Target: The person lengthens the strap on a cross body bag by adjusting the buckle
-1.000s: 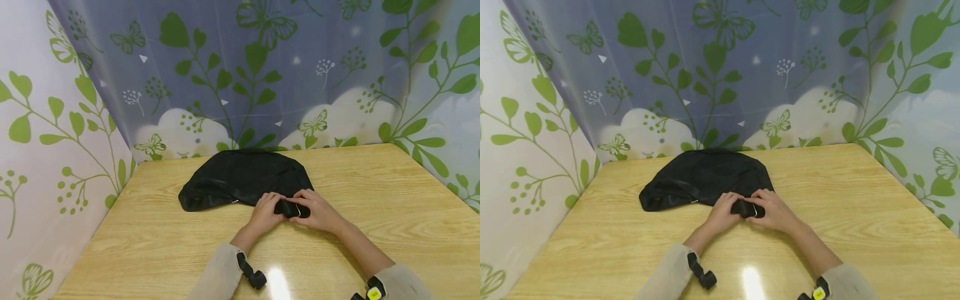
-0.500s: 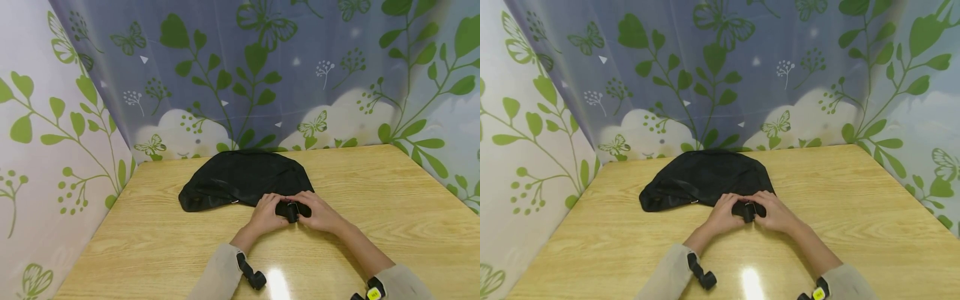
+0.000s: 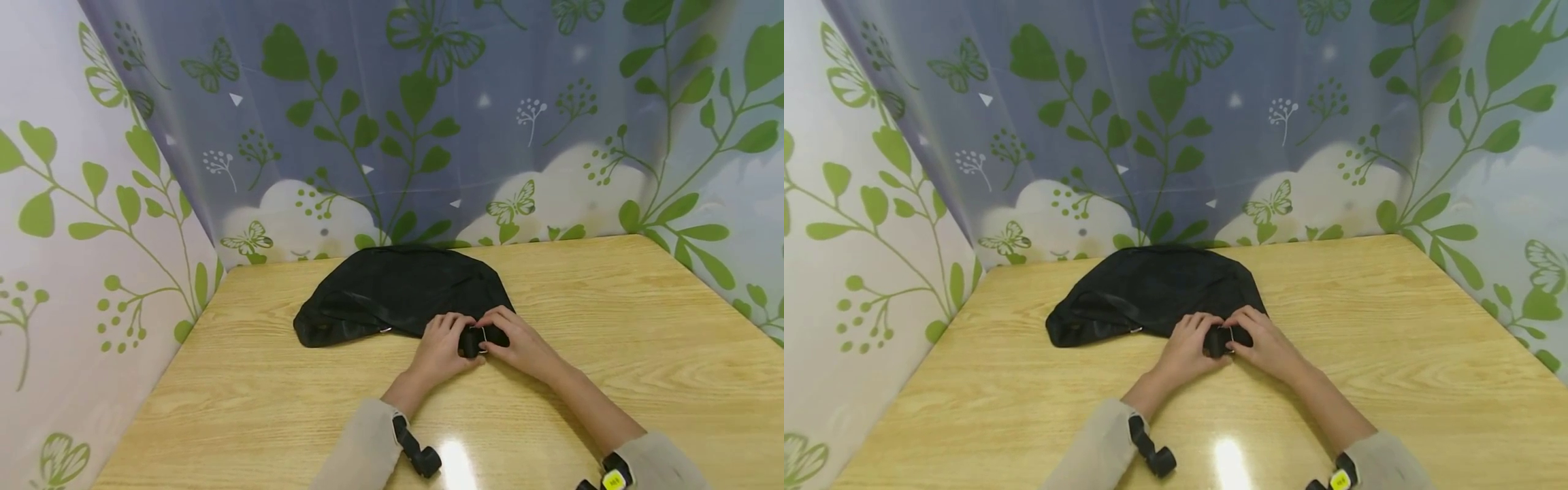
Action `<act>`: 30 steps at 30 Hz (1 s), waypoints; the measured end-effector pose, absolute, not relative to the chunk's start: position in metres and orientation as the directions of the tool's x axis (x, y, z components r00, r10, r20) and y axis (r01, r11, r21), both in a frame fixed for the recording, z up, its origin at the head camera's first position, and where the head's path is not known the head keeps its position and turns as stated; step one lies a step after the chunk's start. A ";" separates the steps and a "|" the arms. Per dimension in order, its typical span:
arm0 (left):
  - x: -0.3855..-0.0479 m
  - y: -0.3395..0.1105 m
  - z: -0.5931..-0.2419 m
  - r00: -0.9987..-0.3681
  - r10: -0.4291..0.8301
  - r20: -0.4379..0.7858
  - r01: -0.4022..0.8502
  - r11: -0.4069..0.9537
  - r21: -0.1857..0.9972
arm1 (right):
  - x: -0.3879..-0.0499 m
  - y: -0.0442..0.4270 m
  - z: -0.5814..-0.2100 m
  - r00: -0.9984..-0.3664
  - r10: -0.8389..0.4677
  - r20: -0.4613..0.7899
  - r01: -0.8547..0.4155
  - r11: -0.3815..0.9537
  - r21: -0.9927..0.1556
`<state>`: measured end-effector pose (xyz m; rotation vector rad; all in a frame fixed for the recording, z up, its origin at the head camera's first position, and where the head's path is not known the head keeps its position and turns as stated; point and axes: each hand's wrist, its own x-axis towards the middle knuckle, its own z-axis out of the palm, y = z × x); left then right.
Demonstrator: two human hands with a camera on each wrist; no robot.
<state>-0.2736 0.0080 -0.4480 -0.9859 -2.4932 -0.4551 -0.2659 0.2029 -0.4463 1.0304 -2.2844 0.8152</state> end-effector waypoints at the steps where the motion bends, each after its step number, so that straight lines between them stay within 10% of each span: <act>1: -0.273 0.010 -0.448 -0.659 0.560 0.503 0.699 0.703 0.133 | -0.266 0.203 -0.446 -0.587 -0.483 0.650 -0.785 0.537 -0.310; 30: -0.273 0.017 -0.451 -0.702 0.487 0.520 0.642 0.748 0.167 | -0.268 0.206 -0.445 -0.578 -0.416 0.702 -0.754 0.601 -0.264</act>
